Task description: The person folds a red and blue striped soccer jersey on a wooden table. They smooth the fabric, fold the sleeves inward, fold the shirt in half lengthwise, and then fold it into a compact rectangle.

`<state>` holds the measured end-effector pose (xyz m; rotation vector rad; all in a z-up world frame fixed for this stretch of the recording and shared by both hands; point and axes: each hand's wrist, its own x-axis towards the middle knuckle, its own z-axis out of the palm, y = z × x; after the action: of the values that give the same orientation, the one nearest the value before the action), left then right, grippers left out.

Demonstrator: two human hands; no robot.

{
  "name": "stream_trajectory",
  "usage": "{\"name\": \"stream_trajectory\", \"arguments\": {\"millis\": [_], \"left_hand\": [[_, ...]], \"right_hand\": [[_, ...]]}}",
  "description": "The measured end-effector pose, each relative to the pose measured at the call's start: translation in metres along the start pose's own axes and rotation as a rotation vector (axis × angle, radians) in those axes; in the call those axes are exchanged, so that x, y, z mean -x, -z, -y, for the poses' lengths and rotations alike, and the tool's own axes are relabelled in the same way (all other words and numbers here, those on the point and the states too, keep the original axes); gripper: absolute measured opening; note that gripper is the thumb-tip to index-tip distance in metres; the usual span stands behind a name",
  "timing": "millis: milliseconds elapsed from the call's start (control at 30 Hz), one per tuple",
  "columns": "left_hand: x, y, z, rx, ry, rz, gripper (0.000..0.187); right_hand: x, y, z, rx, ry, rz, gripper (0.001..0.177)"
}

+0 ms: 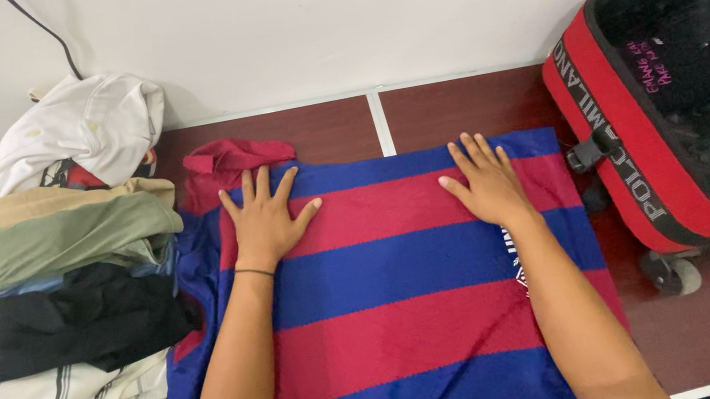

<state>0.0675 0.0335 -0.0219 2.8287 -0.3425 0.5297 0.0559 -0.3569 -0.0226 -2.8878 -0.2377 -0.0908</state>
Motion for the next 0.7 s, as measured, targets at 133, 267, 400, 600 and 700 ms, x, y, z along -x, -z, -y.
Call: {"name": "stream_trajectory", "arguments": {"millis": [133,267,400,600,700], "left_hand": [[-0.014,-0.006,0.01,0.077,-0.04,0.021,0.078],[-0.018,-0.004,0.009,0.025,0.059,0.11,0.078],[-0.021,-0.005,0.04,0.051,0.104,0.138,0.075],[-0.01,0.0,0.102,0.223,-0.066,-0.084,0.053],[-0.009,0.01,0.077,0.167,-0.002,-0.206,0.037]], "right_hand": [[0.0,0.001,-0.031,-0.029,0.053,-0.04,0.072],[-0.014,-0.005,-0.045,-0.03,0.097,-0.043,0.07],[-0.03,-0.007,-0.059,-0.027,0.134,-0.058,0.069],[-0.041,-0.003,-0.06,-0.054,0.173,-0.206,0.065],[-0.039,0.0,-0.03,-0.026,0.181,-0.284,0.056]]}}
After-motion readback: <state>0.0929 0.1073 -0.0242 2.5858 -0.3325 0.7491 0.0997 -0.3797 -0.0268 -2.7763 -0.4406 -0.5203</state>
